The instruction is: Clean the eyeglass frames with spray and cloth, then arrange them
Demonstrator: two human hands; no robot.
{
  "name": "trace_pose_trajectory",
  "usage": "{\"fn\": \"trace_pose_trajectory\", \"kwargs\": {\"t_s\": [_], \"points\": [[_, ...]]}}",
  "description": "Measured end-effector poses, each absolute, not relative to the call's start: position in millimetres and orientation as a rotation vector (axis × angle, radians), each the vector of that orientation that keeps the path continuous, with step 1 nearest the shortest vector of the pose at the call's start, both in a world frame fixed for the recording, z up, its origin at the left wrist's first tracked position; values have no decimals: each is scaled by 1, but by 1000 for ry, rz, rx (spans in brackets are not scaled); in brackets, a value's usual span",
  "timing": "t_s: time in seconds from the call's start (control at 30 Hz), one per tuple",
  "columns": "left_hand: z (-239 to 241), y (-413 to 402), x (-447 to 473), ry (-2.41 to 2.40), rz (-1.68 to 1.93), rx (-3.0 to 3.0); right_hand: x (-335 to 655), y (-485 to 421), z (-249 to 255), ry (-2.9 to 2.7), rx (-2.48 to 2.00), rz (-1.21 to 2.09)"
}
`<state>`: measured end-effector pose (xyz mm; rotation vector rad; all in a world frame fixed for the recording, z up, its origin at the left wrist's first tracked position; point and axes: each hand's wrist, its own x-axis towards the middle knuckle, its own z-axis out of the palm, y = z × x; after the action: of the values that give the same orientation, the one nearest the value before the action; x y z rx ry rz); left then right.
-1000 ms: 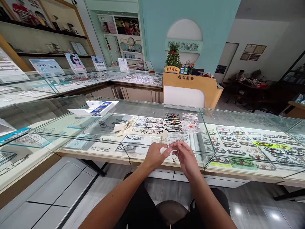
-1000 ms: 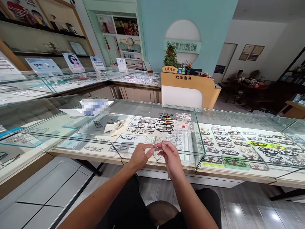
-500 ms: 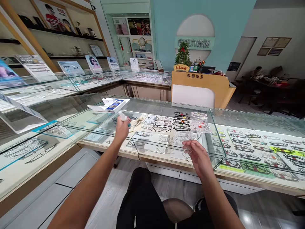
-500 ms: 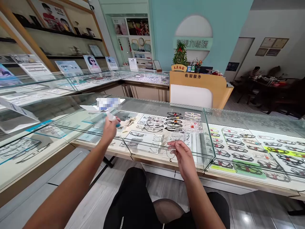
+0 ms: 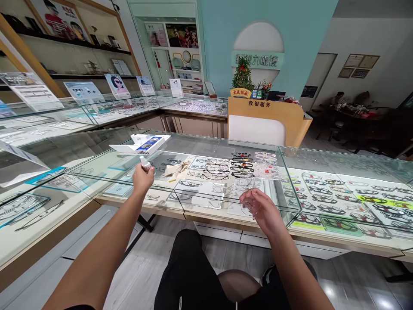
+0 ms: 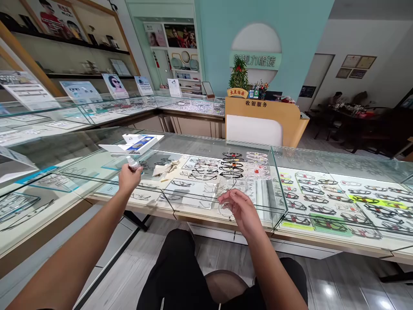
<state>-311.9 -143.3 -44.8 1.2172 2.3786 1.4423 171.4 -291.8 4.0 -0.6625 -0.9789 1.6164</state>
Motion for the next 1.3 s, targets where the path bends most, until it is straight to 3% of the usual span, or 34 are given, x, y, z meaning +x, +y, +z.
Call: {"fn": "trace_pose_trajectory", "kwargs": {"t_s": [0.27, 0.5, 0.57, 0.73, 0.9, 1.07, 1.3], "points": [[-53, -140, -311, 2388, 1428, 1239, 171, -288, 5, -967, -674, 1656], [-51, -170, -274, 2568, 1693, 1420, 174, -290, 2, -901, -632, 1689], [-48, -175, -258, 2488, 1523, 1748, 174, -290, 2, -890, -651, 1700], [-38, -158, -236, 2398, 650, 2153, 172, -293, 4, -896, -687, 1695], [-31, -135, -245, 2395, 419, 2045, 175, -298, 3, -906, -692, 1678], [-19, -145, -248, 2343, 446, 1964, 179, -300, 0, -895, -698, 1682], [13, -185, -237, 2147, 787, 1860, 178, -300, 1, -910, -710, 1674]]}}
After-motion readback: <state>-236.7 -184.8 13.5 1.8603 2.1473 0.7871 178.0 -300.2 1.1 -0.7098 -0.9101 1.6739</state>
